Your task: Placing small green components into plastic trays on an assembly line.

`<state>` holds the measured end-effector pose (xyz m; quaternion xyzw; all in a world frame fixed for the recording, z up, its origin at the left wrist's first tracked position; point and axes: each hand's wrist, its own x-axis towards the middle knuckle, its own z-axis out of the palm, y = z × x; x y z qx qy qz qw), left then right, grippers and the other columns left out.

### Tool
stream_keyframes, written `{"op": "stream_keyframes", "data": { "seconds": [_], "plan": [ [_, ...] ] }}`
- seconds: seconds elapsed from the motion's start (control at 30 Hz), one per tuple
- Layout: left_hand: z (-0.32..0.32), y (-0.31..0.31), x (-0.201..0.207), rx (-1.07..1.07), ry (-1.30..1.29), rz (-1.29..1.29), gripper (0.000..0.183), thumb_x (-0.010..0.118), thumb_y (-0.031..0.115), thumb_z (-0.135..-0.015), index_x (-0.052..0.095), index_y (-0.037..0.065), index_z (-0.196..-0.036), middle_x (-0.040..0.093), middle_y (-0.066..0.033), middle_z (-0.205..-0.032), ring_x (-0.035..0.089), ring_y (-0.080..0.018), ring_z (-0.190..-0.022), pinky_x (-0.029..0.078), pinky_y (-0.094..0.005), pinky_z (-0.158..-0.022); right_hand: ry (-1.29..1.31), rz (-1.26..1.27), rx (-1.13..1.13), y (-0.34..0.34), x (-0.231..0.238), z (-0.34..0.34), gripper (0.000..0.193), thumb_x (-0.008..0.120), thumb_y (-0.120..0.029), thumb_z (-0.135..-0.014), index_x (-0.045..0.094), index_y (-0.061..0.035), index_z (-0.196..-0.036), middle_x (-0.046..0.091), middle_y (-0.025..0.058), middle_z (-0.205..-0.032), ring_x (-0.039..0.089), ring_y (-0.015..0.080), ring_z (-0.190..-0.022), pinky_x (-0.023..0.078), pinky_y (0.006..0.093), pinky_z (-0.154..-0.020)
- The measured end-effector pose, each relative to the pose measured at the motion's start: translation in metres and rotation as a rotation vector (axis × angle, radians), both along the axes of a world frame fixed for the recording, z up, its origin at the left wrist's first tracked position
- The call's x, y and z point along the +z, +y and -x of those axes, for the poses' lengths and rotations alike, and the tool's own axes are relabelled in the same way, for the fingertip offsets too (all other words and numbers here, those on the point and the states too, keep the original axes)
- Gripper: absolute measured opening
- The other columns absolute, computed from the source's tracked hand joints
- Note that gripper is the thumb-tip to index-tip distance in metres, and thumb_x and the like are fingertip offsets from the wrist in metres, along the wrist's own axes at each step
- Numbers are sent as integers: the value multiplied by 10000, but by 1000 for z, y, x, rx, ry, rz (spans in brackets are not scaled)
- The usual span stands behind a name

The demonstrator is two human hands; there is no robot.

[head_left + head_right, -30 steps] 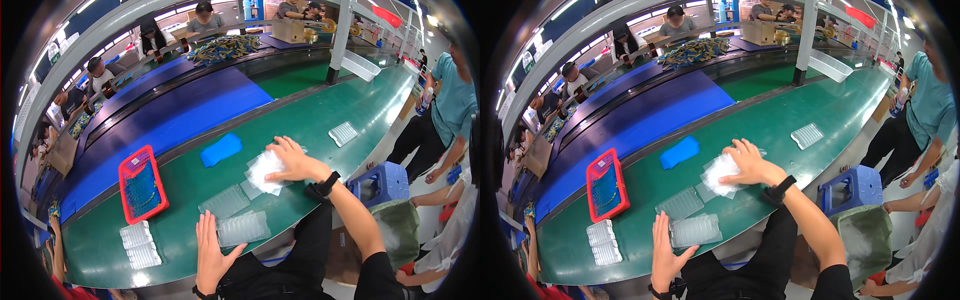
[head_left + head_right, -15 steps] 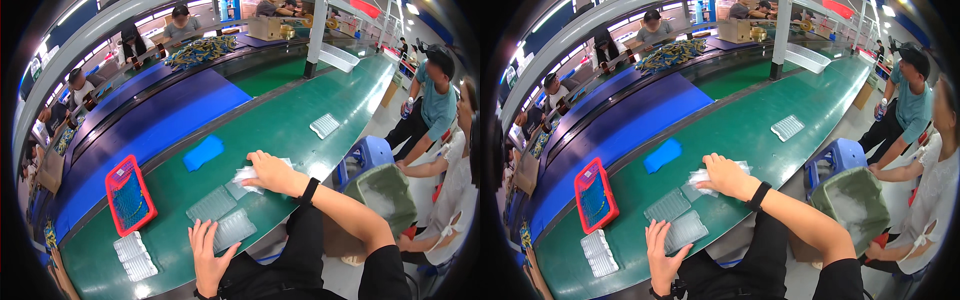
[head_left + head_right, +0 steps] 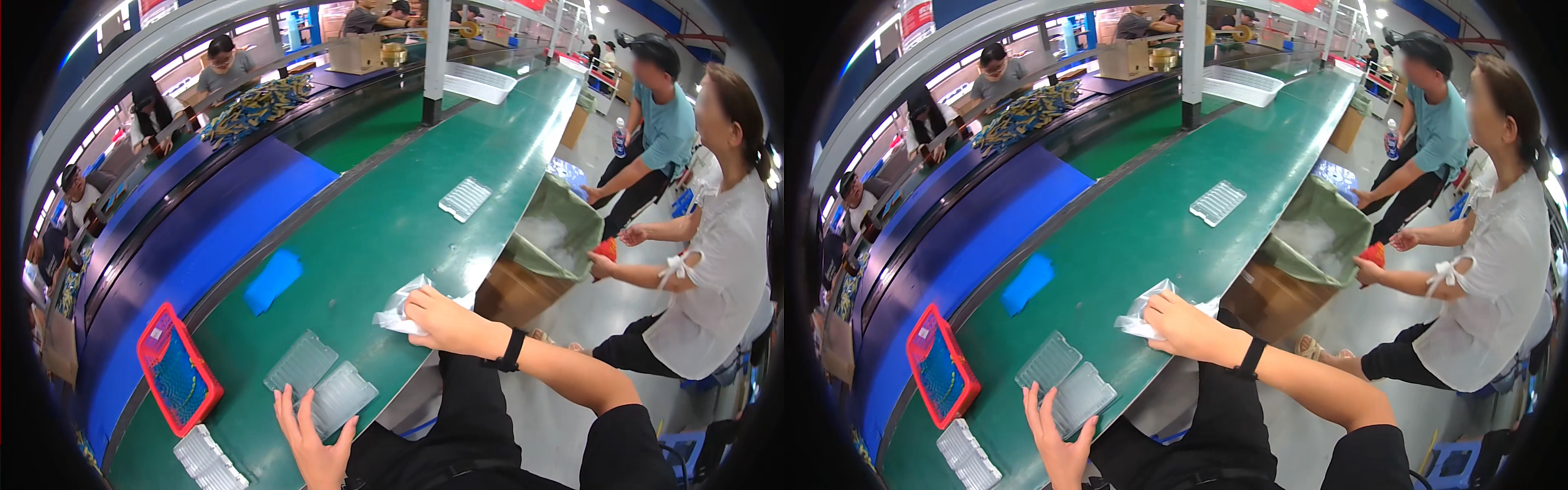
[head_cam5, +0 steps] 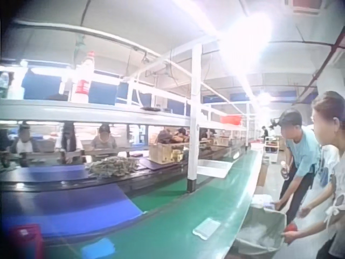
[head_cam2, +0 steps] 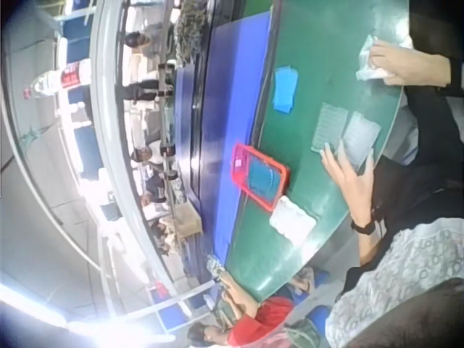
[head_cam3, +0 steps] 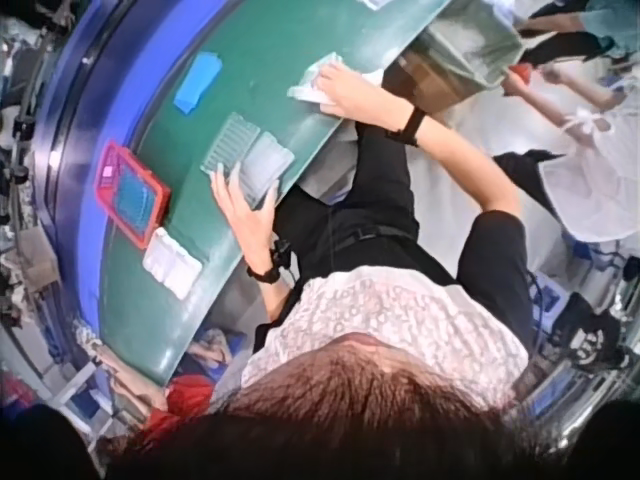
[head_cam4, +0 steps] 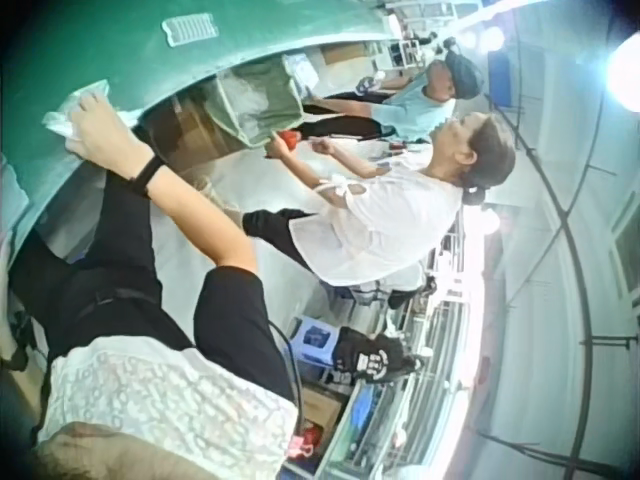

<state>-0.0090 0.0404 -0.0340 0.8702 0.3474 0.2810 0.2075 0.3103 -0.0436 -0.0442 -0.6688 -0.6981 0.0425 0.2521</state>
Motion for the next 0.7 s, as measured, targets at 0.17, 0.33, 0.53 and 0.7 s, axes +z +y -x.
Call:
{"op": "stream_keyframes", "data": {
  "seconds": [0.17,0.33,0.53,0.7],
  "plan": [
    [-6,0,2,-27,-5,-9,745,896,169,-785,564,45,-1440,428,-240,-1582,361,-462,-1487,329,-534,-1212,-139,-177,-131,-20,-14,-36,246,735,-83,-819,531,-8,-933,553,147,-983,624,328,-853,551,430,-732],
    [-6,-2,5,15,25,24,759,896,159,-770,563,45,-1442,412,-240,-1598,355,-450,-1502,315,-518,-1225,-368,-755,-548,-55,-24,-138,140,656,43,-782,578,-14,-884,596,163,-895,602,345,-771,532,458,-645],
    [-9,-1,13,23,48,40,772,893,138,-728,571,48,-1423,436,-232,-1592,367,-439,-1503,325,-510,-1222,-273,-892,-1293,-129,-82,-312,240,687,-108,-909,548,45,-1031,560,258,-962,586,465,-892,454,544,-818],
    [-9,0,11,34,30,42,761,897,134,-710,582,48,-1398,452,-218,-1588,380,-441,-1497,331,-512,-1219,358,490,-1415,-174,-186,-391,1272,670,-805,-819,180,36,-1637,338,341,-1615,342,494,-1503,294,578,-1238]
  ]
}}
